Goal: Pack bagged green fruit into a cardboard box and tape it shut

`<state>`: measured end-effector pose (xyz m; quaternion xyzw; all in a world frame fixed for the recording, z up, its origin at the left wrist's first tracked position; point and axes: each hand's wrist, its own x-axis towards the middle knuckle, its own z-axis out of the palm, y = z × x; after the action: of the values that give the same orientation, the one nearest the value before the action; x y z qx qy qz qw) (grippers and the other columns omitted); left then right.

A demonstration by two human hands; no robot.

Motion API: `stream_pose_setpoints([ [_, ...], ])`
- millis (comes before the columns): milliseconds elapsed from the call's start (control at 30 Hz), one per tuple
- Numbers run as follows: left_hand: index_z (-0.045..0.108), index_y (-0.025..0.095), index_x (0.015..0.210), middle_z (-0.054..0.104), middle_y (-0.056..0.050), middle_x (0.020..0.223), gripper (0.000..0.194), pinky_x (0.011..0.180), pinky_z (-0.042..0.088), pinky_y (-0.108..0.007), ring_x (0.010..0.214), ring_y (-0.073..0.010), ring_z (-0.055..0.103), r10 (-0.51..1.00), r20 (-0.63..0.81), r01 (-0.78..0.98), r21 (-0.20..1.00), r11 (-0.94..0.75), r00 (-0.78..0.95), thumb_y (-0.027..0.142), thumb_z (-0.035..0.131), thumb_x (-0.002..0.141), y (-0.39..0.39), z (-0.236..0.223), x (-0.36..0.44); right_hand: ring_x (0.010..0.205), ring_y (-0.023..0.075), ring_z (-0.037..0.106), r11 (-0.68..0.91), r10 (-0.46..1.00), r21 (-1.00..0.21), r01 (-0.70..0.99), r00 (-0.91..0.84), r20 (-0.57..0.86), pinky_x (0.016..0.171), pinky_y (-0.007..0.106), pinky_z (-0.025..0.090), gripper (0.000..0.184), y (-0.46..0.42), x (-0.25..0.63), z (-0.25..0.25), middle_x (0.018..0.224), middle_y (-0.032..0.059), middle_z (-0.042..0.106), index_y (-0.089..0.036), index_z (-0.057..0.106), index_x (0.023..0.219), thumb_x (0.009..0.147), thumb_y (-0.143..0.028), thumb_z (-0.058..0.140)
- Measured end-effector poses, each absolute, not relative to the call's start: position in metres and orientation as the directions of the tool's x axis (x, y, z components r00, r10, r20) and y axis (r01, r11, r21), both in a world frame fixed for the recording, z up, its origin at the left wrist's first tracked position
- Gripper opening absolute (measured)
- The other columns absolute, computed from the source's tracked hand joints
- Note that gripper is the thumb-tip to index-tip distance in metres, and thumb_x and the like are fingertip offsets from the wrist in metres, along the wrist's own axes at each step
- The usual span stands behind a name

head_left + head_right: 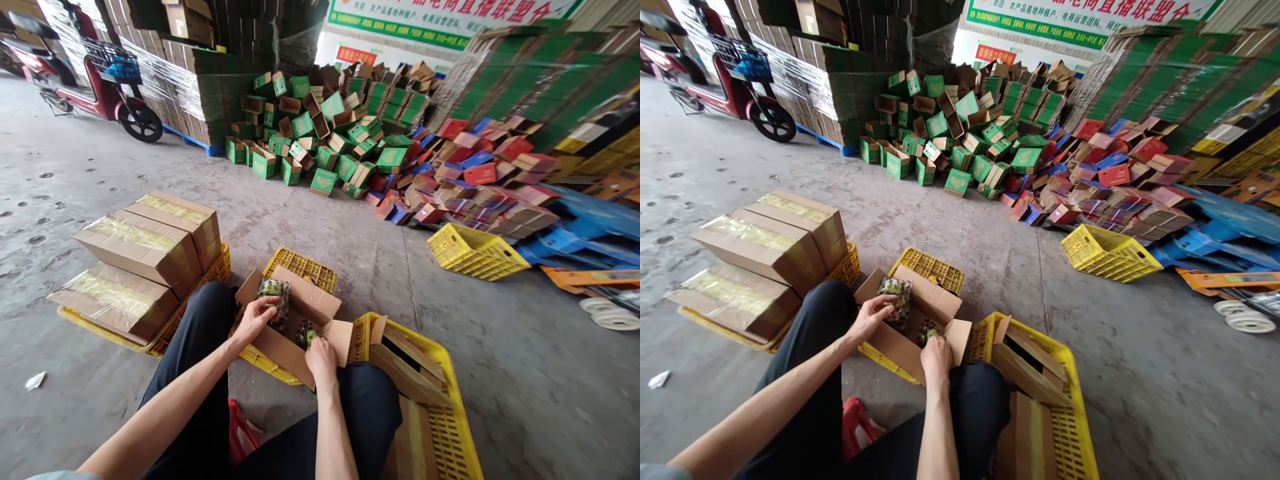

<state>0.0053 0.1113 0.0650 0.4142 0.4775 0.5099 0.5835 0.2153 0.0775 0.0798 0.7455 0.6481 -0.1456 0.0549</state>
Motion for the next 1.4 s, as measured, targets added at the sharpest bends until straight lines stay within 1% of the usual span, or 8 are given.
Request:
stream_pose_setpoints([
  [100,0.076,0.016,0.115,0.074,-0.008,0.084,0.04,0.071,0.052,-0.032,0.073,-0.0209,0.067,0.995,0.028,0.001,1.0,-0.028,-0.091,0.046,0.07,0.09,0.114,0.07,-0.003,0.108,0.0298,0.074,-0.152,0.939,-0.088,0.984,0.116,-0.324,0.088,0.034,0.053,0.039,0.08,0.212,0.079,0.105,0.0226,0.078,-0.011,0.08,0.103,0.091,-0.001,0.045],
  [300,0.069,0.023,0.131,0.06,-0.011,0.146,0.041,0.118,0.043,-0.046,0.138,-0.0297,0.054,0.934,0.356,0.531,0.795,-0.293,-0.017,0.019,0.053,0.093,0.134,0.069,-0.015,0.11,0.0276,0.073,-0.178,0.954,-0.134,0.975,0.138,-0.265,0.087,0.031,0.052,0.034,0.077,0.212,0.078,0.109,0.0201,0.078,-0.011,0.077,0.108,0.096,-0.006,0.045],
  [433,0.058,0.015,0.144,0.047,-0.016,0.16,0.062,0.124,0.034,-0.056,0.157,-0.0361,0.026,0.927,0.331,0.759,0.555,-0.34,0.174,0.008,0.057,0.083,0.156,0.057,-0.013,0.11,0.0246,0.073,-0.143,0.977,-0.236,0.961,0.098,-0.192,0.092,0.029,0.051,0.028,0.073,0.218,0.077,0.112,0.0157,0.077,-0.014,0.075,0.114,0.102,-0.019,0.049],
  [567,0.053,0.017,0.15,0.053,-0.019,0.153,0.069,0.117,0.038,-0.06,0.154,-0.042,0.029,0.957,0.143,0.872,0.395,-0.289,0.252,0.014,0.065,0.082,0.178,0.059,-0.013,0.112,0.0232,0.073,-0.074,0.991,-0.362,0.929,0.028,-0.131,0.1,0.029,0.051,0.025,0.073,0.224,0.072,0.117,0.011,0.077,-0.018,0.075,0.116,0.101,-0.02,0.054],
  [800,0.066,0.023,0.134,0.064,-0.017,0.129,0.047,0.108,0.041,-0.052,0.134,-0.039,0.047,0.959,0.071,0.89,0.359,-0.281,0.274,0.03,0.072,0.088,0.193,0.065,-0.024,0.108,0.0245,0.074,-0.008,1.0,-0.517,0.856,-0.002,-0.02,0.101,0.035,0.054,0.026,0.074,0.235,0.063,0.114,0.0122,0.078,-0.016,0.075,0.114,0.099,-0.018,0.054],
  [1000,0.066,0.022,0.131,0.063,-0.014,0.119,0.041,0.101,0.047,-0.046,0.109,-0.0305,0.061,0.956,0.174,0.875,0.39,-0.288,0.236,0.024,0.069,0.09,0.187,0.065,-0.02,0.108,0.0278,0.074,0.032,0.999,-0.622,0.782,-0.004,0.046,0.102,0.042,0.056,0.026,0.077,0.241,0.06,0.111,0.0149,0.078,-0.016,0.076,0.109,0.097,-0.019,0.054],
  [1233,0.058,0.024,0.144,0.059,-0.012,0.126,0.043,0.107,0.05,-0.042,0.119,-0.0283,0.06,0.811,0.447,0.609,0.539,-0.581,0.378,0.033,0.057,0.102,0.152,0.079,-0.019,0.101,0.0251,0.076,-0.043,0.995,-0.744,0.667,0.099,0.031,0.095,0.039,0.061,0.031,0.07,0.23,0.066,0.117,0.011,0.078,-0.02,0.074,0.119,0.097,-0.036,0.06],
  [1400,0.059,0.027,0.145,0.06,-0.011,0.129,0.044,0.111,0.049,-0.044,0.124,-0.0283,0.059,0.741,0.355,0.415,0.654,-0.632,0.57,0.037,0.056,0.103,0.127,0.07,0.003,0.093,0.0228,0.077,-0.179,0.981,-0.972,0.151,0.099,-0.165,0.079,0.035,0.066,0.049,0.069,0.219,0.066,0.111,0.0049,0.079,-0.025,0.072,0.126,0.092,-0.06,0.062],
])
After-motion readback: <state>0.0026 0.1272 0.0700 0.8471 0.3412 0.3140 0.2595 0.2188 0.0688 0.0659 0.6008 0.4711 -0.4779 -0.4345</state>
